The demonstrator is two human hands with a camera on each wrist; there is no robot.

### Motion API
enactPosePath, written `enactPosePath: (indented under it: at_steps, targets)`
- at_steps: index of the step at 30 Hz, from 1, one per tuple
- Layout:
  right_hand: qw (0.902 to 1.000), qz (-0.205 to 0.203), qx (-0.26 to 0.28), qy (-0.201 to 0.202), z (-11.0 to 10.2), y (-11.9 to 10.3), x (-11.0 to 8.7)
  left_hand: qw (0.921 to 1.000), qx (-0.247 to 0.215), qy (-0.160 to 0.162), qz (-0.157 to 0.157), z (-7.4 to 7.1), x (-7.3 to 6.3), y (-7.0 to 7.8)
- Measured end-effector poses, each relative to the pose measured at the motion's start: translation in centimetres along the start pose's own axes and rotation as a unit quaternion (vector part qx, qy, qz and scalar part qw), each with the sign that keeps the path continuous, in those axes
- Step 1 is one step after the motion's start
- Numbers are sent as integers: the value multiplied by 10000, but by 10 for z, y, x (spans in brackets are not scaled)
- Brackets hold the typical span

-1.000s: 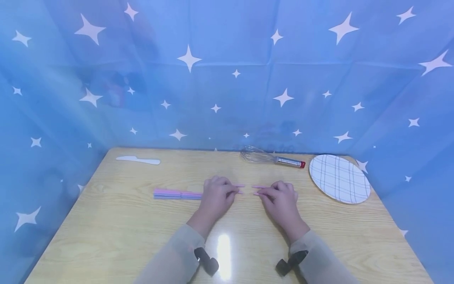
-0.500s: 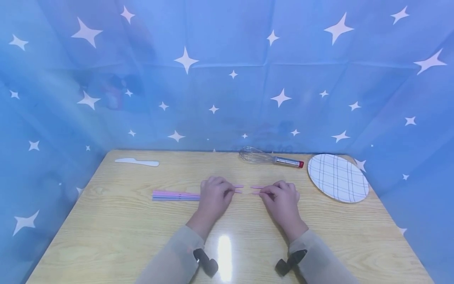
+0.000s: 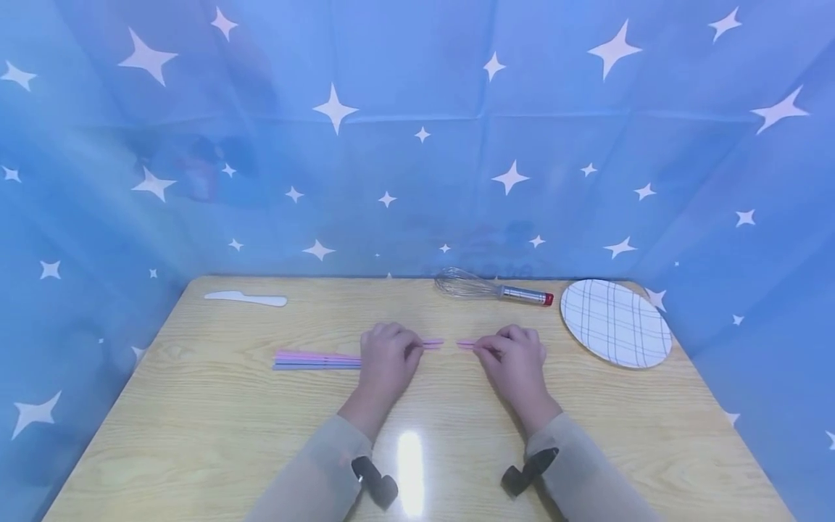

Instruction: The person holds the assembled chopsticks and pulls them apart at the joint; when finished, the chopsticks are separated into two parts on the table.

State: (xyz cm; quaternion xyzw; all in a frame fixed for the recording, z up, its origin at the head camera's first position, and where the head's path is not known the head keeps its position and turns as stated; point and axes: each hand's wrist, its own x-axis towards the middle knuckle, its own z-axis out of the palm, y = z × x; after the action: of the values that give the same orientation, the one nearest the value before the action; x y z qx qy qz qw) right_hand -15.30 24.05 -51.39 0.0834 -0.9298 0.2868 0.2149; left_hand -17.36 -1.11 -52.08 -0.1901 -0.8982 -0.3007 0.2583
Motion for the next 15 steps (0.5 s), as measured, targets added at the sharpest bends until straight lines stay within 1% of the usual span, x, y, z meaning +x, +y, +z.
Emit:
enactPosePath:
  at_steps: [9,15]
  targets:
    - [10000,15,43,-35,0,2,0,10000,62,-74,-2,1,0,1]
    - [9996,-84,244,60,1,3,1,9998,-197,4,68,1,-1,2]
